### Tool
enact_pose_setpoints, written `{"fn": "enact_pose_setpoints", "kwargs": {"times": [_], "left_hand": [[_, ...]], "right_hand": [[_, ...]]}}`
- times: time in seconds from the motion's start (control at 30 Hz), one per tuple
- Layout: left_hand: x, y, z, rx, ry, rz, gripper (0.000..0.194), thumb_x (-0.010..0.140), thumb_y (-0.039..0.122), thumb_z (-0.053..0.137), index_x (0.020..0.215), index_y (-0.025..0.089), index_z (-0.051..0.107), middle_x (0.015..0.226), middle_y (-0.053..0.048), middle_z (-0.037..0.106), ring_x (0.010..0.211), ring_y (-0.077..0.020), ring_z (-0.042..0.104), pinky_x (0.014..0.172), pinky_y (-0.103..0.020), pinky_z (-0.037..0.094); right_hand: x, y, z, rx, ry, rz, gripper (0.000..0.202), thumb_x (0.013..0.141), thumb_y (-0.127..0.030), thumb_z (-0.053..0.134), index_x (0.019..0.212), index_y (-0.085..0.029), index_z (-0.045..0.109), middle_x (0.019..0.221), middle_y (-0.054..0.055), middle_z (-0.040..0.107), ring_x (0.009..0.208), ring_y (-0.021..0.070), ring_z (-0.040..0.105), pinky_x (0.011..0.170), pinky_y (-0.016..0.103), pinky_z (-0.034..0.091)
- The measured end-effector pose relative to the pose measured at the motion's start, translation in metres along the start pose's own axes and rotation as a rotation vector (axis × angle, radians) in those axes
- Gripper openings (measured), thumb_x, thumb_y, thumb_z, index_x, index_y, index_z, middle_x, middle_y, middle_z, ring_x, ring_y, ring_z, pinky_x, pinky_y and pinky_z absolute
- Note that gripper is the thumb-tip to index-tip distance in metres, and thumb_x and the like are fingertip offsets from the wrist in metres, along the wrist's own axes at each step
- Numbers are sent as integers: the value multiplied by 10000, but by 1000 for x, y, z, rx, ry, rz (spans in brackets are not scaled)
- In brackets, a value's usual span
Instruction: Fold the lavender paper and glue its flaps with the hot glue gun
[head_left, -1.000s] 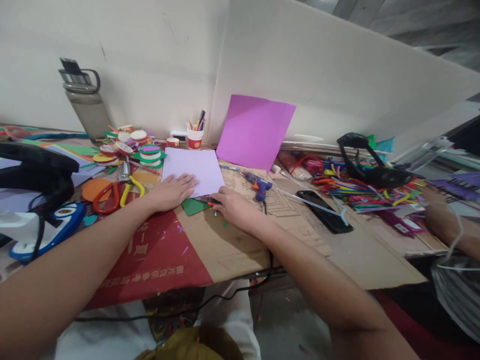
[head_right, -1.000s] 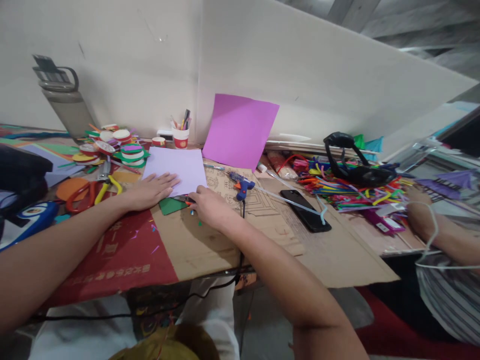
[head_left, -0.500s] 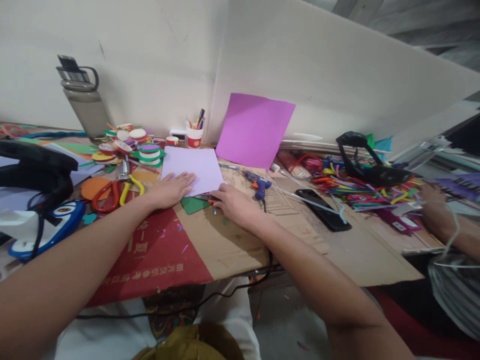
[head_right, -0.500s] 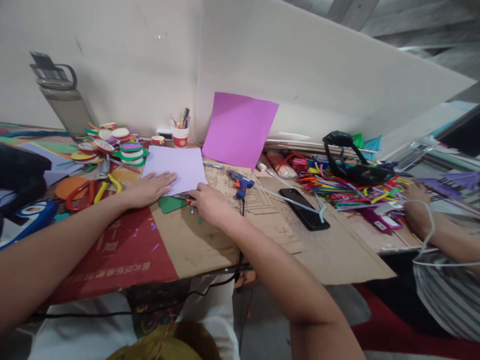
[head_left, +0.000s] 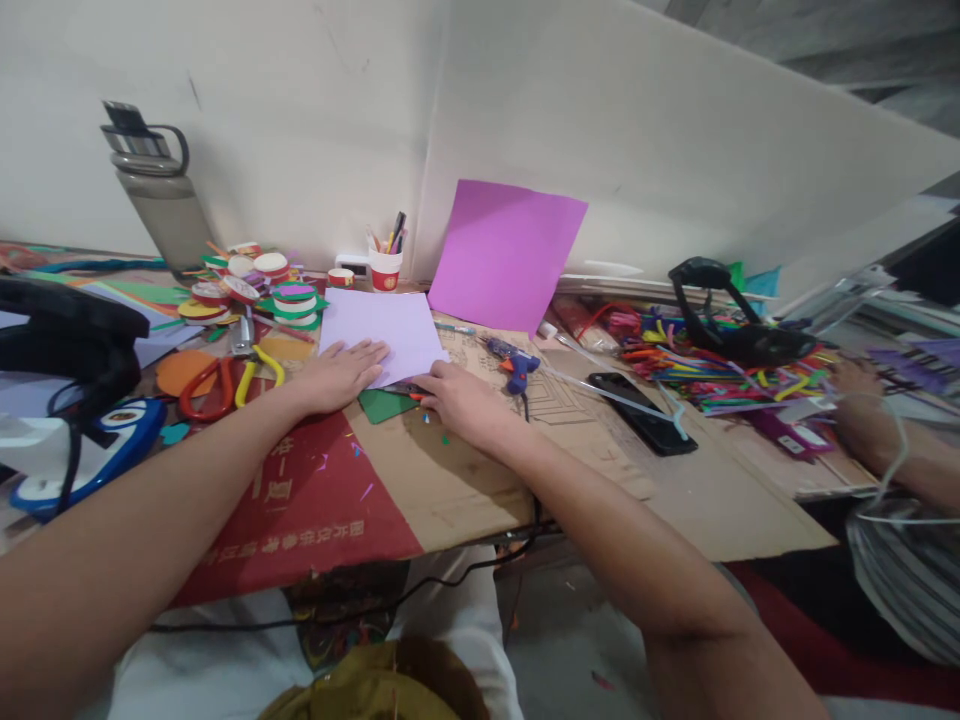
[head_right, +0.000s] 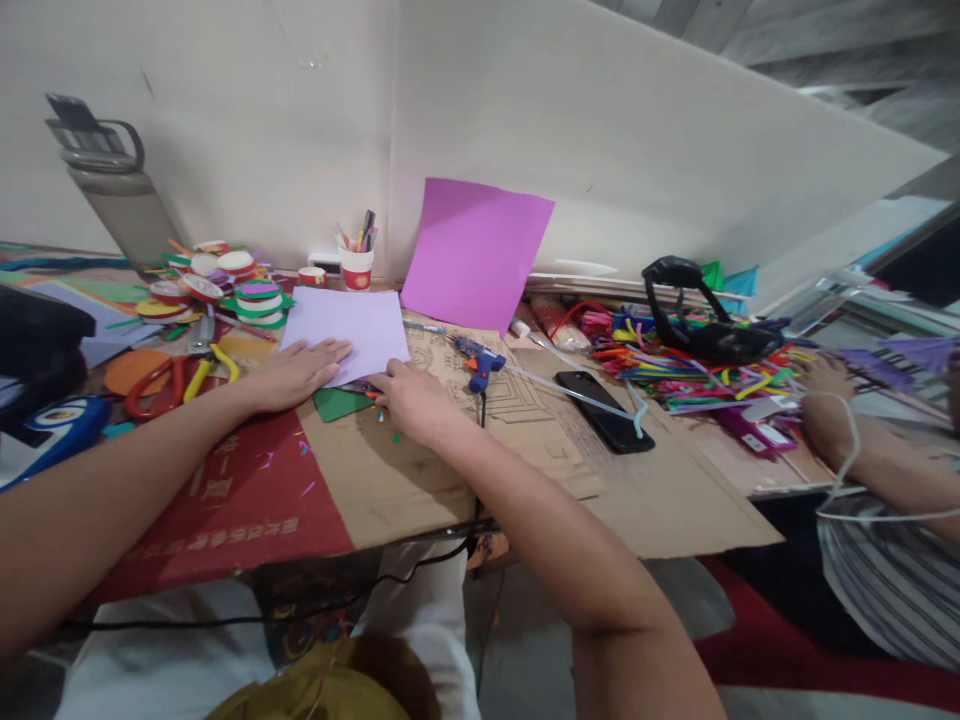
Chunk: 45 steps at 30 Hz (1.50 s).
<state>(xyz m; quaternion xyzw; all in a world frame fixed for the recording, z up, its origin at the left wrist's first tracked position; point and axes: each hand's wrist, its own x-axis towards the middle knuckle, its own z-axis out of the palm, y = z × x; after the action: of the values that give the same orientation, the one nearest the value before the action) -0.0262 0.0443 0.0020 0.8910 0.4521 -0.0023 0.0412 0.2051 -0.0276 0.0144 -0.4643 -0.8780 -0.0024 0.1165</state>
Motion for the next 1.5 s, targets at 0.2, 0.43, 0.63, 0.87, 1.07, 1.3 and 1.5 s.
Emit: {"fn": "enact_pose_setpoints", "kwargs": {"times": [0.2,0.43,0.63,0.87,1.07,1.3,1.5], "left_hand": [[-1,1,0,-21,-7,-12,574,960,424,87,1480,213,209,1542,-15,206,1417,-163,156,1131,-407,115],[-3,5,-3,-36,1,-19,590,959,441,62,1476,208,227,1533,-5,229,1416,-160,160,1136,-407,112],[-5,7,-7,-85,-4,-11,608,957,447,20,1478,207,222,1533,-4,231,1418,-161,158,1137,-404,115],[-3,1,-5,-92,-16,4,606,956,455,-1,1482,226,198,1541,-3,213,1420,-169,144,1138,-414,112],[-4,3,-7,-93,-27,10,607,955,447,0,1482,218,196,1543,-17,211,1421,-174,141,1138,-418,113],[-5,4,-9,-102,-27,9,624,952,456,-7,1481,199,201,1542,-25,214,1422,-179,139,1138,-426,110],[-6,6,-10,-110,-35,9,623,951,461,-3,1482,199,192,1545,-26,205,1423,-175,130,1139,-425,96]], "right_hand": [[1,-3,1,20,-27,36,265,933,-283,454,1142,-222,606,976,73,526,842,166,501,723,281,364],[1,-10,-5,35,-52,44,278,935,-257,443,1173,-228,584,1006,81,525,872,171,508,751,284,366],[4,-10,-2,16,-71,55,241,930,-261,449,1102,-207,610,1004,90,530,856,177,505,744,293,373],[5,-12,-1,16,-30,12,248,936,-271,436,1115,-209,596,984,72,527,810,156,505,708,271,368],[6,-15,-3,-12,-44,29,246,927,-271,456,1119,-208,595,998,77,523,828,163,496,687,272,347],[6,-18,-2,4,-30,15,229,927,-274,469,1095,-200,605,975,70,535,807,153,487,683,267,336],[9,-22,-1,-9,-13,14,224,933,-292,458,1069,-194,607,961,67,537,763,145,469,626,263,306]]}}
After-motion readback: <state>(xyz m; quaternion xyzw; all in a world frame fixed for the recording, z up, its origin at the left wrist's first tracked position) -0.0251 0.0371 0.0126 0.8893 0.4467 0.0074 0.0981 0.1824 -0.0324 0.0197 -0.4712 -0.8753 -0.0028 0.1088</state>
